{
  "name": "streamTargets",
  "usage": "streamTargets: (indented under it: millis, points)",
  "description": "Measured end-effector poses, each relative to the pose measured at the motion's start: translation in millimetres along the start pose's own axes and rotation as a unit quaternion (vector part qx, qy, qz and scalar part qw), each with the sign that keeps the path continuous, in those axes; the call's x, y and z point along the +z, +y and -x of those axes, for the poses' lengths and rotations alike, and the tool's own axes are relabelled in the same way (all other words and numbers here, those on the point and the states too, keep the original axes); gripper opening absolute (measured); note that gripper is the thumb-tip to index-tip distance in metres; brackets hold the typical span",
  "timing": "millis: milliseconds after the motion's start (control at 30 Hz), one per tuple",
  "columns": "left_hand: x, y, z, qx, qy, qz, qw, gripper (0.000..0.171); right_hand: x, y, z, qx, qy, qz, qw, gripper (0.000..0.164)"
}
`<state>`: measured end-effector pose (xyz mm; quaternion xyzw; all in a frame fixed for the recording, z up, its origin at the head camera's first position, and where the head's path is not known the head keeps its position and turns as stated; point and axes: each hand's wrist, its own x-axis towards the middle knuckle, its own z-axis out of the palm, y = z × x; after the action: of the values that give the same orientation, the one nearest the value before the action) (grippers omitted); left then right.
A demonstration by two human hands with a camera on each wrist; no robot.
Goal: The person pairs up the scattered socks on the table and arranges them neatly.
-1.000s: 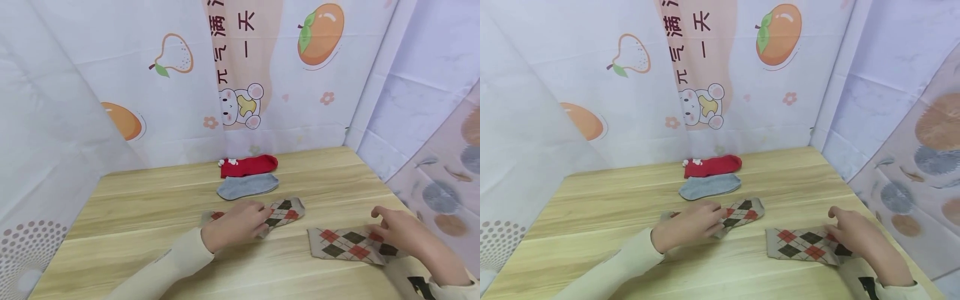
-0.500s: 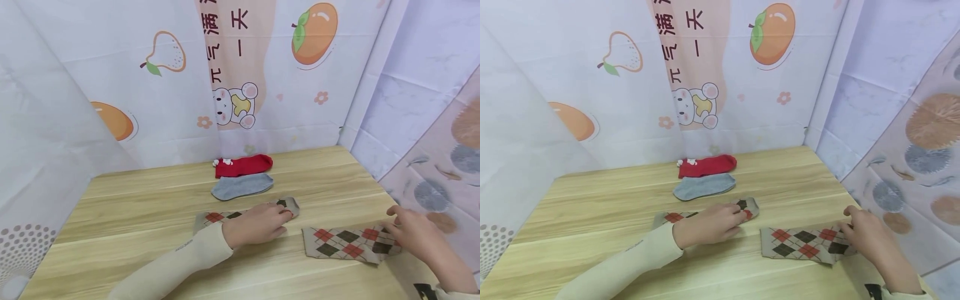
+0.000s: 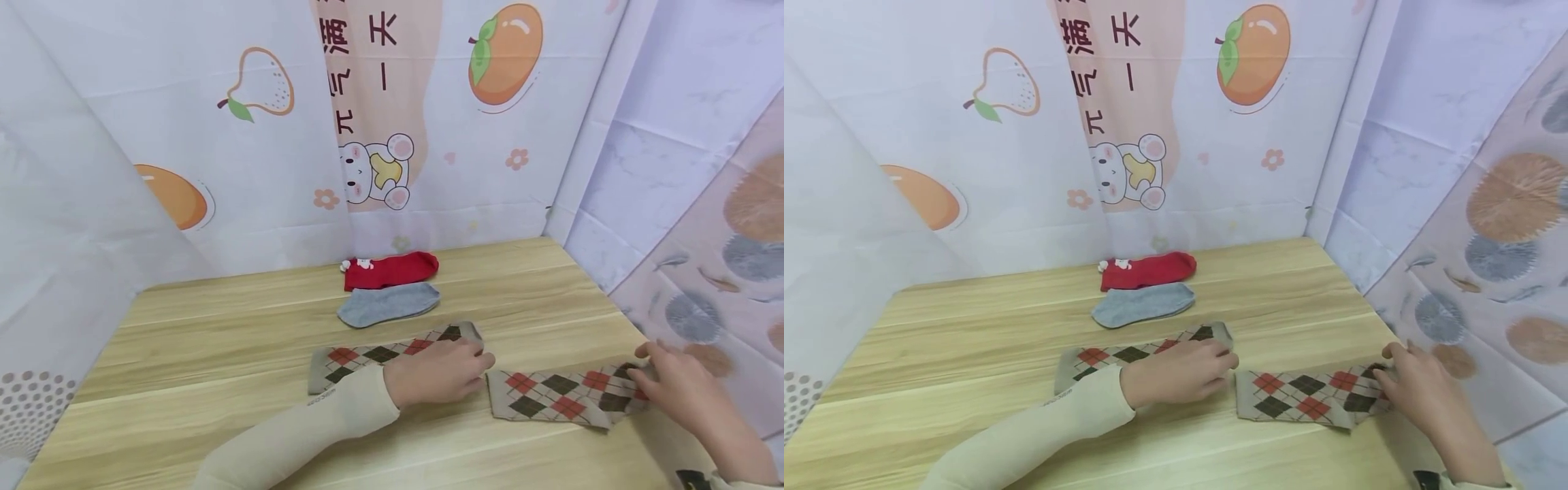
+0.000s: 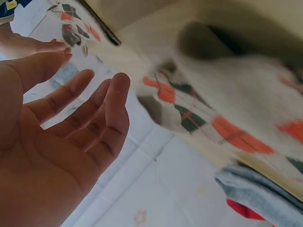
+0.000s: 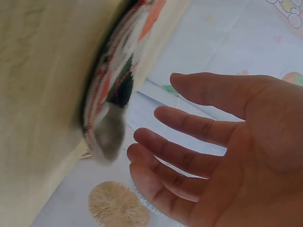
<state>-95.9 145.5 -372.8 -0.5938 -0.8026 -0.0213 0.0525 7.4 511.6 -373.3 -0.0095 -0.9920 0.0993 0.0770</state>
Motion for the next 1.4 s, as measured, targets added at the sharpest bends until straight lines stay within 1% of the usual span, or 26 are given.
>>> streamTargets:
  millis: [67,167,300,367,433,533,600,733,800,900,967,1100,1133,1233,1300,1333,1400]
  points:
    - [2.4,1.8,-3.5,0.004,-0.001,-0.009,1.0000,0.015,2,1,0,0.006,-0.012,-0.007,1.000,0.032]
    - [7.0,4.1,-8.8,0.002,-0.006,-0.020,0.9998,0.014,3,5,2,0.018,-0.034,-0.019,0.999,0.035]
    - [14.1,6.3,-15.6,0.014,-0.016,-0.031,0.9993,0.013,3,11,5,0.035,-0.058,-0.036,0.997,0.040]
    - [16.8,6.8,-18.3,0.023,-0.018,-0.036,0.9989,0.012,4,14,6,0.041,-0.055,-0.035,0.997,0.044]
    - [18.7,6.8,-21.2,0.030,-0.015,-0.031,0.9989,0.011,5,17,7,0.048,-0.039,-0.018,0.998,0.044]
    - [21.6,5.9,-25.4,0.034,-0.005,-0.029,0.9990,0.011,6,21,7,0.062,-0.012,0.007,0.998,0.040]
    - [23.4,5.8,-28.5,0.035,-0.003,-0.032,0.9989,0.013,7,23,7,0.068,-0.005,0.017,0.998,0.038]
    - [25.6,8.3,-34.1,0.035,-0.012,-0.045,0.9983,0.016,5,29,8,0.066,-0.031,0.004,0.997,0.042]
    - [25.5,10.4,-36.4,0.030,-0.020,-0.045,0.9983,0.017,4,32,8,0.061,-0.042,-0.003,0.997,0.041]
    - [25.0,12.8,-39.1,0.018,-0.028,-0.032,0.9989,0.016,4,35,10,0.064,-0.050,-0.010,0.997,0.037]
    - [23.7,13.9,-40.7,0.008,-0.037,-0.016,0.9992,0.014,4,35,11,0.063,-0.054,-0.009,0.997,0.033]
    - [20.6,15.4,-43.5,-0.005,-0.063,0.035,0.9974,0.009,6,35,13,0.051,-0.063,0.000,0.997,0.019]
    - [20.2,15.6,-44.1,-0.007,-0.068,0.049,0.9965,0.007,7,36,14,0.045,-0.063,0.005,0.997,0.018]
    - [19.7,16.0,-45.4,-0.011,-0.077,0.074,0.9943,0.009,10,37,16,0.033,-0.057,0.015,0.998,0.027]
    - [19.1,16.0,-45.5,-0.012,-0.076,0.074,0.9943,0.011,11,37,16,0.027,-0.053,0.020,0.998,0.031]
    - [18.8,16.1,-45.2,-0.015,-0.078,0.077,0.9939,0.011,11,38,17,0.023,-0.049,0.017,0.998,0.029]
    - [17.6,16.1,-43.8,-0.025,-0.089,0.086,0.9920,0.008,10,38,17,0.023,-0.055,0.011,0.998,0.025]
